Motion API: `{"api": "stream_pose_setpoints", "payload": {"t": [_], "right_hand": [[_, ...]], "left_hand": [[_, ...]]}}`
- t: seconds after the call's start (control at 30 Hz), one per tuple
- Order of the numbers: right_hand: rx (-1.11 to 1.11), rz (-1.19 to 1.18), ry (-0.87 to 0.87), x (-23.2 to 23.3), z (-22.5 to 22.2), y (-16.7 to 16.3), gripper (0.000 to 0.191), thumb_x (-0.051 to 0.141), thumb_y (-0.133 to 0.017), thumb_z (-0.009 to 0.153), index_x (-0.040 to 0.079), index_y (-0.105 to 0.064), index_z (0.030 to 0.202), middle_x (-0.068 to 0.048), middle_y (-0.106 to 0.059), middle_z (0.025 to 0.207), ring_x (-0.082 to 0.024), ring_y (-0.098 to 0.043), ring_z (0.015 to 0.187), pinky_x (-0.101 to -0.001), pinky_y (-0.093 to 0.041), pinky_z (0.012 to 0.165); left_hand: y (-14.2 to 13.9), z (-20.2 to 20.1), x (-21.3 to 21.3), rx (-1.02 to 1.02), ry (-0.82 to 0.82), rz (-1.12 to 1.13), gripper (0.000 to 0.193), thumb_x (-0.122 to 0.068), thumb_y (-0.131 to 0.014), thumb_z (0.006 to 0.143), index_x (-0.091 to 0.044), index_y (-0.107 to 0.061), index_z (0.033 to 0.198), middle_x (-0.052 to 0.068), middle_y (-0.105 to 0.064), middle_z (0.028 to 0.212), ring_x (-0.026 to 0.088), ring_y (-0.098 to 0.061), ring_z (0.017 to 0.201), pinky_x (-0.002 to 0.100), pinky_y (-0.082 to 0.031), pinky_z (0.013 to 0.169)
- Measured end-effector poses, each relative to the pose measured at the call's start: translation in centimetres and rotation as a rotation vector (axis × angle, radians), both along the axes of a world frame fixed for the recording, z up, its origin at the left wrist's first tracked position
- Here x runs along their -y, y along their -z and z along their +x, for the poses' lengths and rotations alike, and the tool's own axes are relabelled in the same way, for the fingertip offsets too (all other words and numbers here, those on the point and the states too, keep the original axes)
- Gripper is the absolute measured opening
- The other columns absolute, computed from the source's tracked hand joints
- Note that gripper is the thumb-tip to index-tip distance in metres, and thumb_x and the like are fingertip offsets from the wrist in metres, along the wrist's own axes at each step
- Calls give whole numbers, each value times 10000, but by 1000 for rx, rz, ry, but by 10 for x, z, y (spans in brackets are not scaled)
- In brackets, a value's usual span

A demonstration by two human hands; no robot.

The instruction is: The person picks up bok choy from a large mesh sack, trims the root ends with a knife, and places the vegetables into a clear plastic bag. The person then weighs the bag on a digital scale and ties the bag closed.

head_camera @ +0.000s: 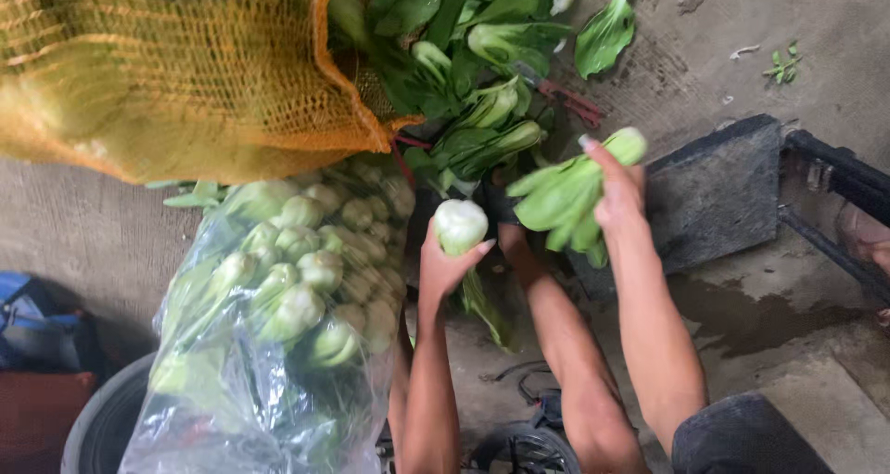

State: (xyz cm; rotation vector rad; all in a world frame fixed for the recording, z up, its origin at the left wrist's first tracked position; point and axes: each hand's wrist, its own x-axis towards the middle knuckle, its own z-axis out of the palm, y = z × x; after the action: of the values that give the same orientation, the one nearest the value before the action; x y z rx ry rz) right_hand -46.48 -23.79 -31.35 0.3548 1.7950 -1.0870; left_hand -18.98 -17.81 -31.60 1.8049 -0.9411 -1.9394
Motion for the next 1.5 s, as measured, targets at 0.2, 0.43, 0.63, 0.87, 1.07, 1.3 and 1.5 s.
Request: {"api": "stream_pose_setpoints", "payload": {"t": [0.2,0.43,0.63,0.87,1.07,1.3,1.5], "right_hand": [[488,73,290,24,76,83,316,291,-702,889,78,-693,1123,-126,-733,1111,-311,-701,1007,-485,-586,919],[150,2,469,37,108,72,482,292,-783,826,69,-632,1227,-128,-699,1165,-281,-678,1046,-447,-571,914],[-458,-264,-634,-19,51,-88,849,231,-880,788,25,-482,1509,-98,-590,1394,-205,-593,1241,-365,-491,1062],[62,-593,-809,-52,43,-245,1367,829,-756,626,28,-303,1636,-146,-433,1551,-304,-427,1444,-439,-335,1212],[167,-453,-365,-71,138,-311,1167,838,-549,858,94,-170,1673,-170,-364,1584,-307,-427,1470,-507,-373,1245],[420,-643,-300,-112,288,-372,917,646,-472,985,34,-262,1635,-219,-316,1672,-329,-384,1512,-462,-295,1265],[-160,-501,-731,-115,329,-331,773,452,-493,1057,-6,-238,1625,-151,-319,1686,-313,-347,1563,-420,-243,1317]], "left_hand": [[0,-12,21,-4,15,26,686,-178,-915,755,-34,-571,1332,70,-691,1208,160,-661,1070,321,-544,961],[-31,6,-5,-85,-132,62,724,-168,-899,747,-15,-545,1360,78,-677,1202,159,-659,1073,331,-549,959],[-107,-6,10,-219,-32,-151,927,-292,-965,653,-3,-542,1426,128,-650,1382,201,-643,1248,362,-507,1109],[-220,-30,47,-670,-67,-58,1265,-490,-1027,570,-20,-399,1563,162,-565,1507,243,-563,1414,419,-430,1252],[-302,30,30,-298,38,-492,1386,-567,-979,543,-58,-256,1611,165,-248,1637,260,-312,1535,404,-300,1289],[-370,185,-22,40,381,-475,1050,-417,-1010,586,-118,-504,1456,80,-702,1323,243,-724,1215,386,-490,1172],[-366,289,24,-3,315,-387,1029,-301,-967,626,-52,-421,1461,181,-679,1262,330,-699,1153,409,-557,997]]}}
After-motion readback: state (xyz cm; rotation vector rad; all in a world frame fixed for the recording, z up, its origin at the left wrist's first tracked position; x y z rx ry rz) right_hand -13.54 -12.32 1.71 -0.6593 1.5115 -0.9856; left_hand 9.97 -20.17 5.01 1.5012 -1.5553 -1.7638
